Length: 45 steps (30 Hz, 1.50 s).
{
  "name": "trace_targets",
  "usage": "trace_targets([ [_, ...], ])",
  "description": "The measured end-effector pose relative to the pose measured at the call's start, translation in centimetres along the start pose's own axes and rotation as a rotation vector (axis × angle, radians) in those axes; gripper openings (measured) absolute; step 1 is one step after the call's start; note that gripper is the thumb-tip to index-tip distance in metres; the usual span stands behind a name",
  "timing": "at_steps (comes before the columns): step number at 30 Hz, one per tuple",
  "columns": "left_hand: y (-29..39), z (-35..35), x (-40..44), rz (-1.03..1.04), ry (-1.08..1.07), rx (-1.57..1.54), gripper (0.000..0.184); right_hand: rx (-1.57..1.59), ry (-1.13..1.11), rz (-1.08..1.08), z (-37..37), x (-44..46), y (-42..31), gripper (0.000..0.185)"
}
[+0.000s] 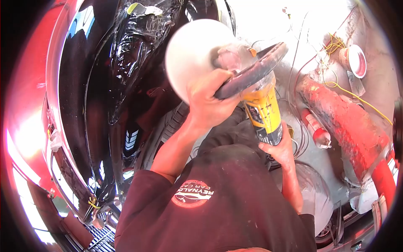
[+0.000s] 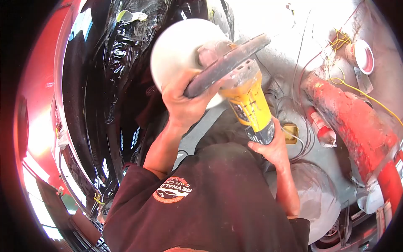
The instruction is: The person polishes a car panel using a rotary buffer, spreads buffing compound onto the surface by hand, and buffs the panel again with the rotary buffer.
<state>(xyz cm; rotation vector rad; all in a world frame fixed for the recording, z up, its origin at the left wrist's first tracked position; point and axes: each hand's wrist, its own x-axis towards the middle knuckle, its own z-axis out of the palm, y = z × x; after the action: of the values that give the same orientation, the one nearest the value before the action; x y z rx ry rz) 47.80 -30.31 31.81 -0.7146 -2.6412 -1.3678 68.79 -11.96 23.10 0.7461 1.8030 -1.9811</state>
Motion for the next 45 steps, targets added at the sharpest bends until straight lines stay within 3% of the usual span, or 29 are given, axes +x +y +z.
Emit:
trace_targets([
  [4,0.4,-1.7,-2.6,0.041,-0.071,0.057,0.025,0.093,0.005,0.009,1.9,-1.9,2.0,0.100],
  [10,0.1,-1.7,-6.5,0.093,-0.149,0.105,0.030,0.073,-0.077,0.065,3.0,-2.8,6.7,0.098],
  [20,-0.7,-1.9,-10.6,0.106,-0.310,0.013,0.030,0.031,-0.138,-0.068,4.8,-3.0,13.7,0.108],
  [32,-3.5,1.5,-12.3,0.098,-0.436,0.207,0.029,0.255,-0.213,0.072,6.5,-1.9,19.3,0.106],
  [45,-8.4,12.1,-8.1,-0.118,-0.532,0.305,0.020,0.493,-0.183,0.184,6.0,3.3,22.5,0.089],
])
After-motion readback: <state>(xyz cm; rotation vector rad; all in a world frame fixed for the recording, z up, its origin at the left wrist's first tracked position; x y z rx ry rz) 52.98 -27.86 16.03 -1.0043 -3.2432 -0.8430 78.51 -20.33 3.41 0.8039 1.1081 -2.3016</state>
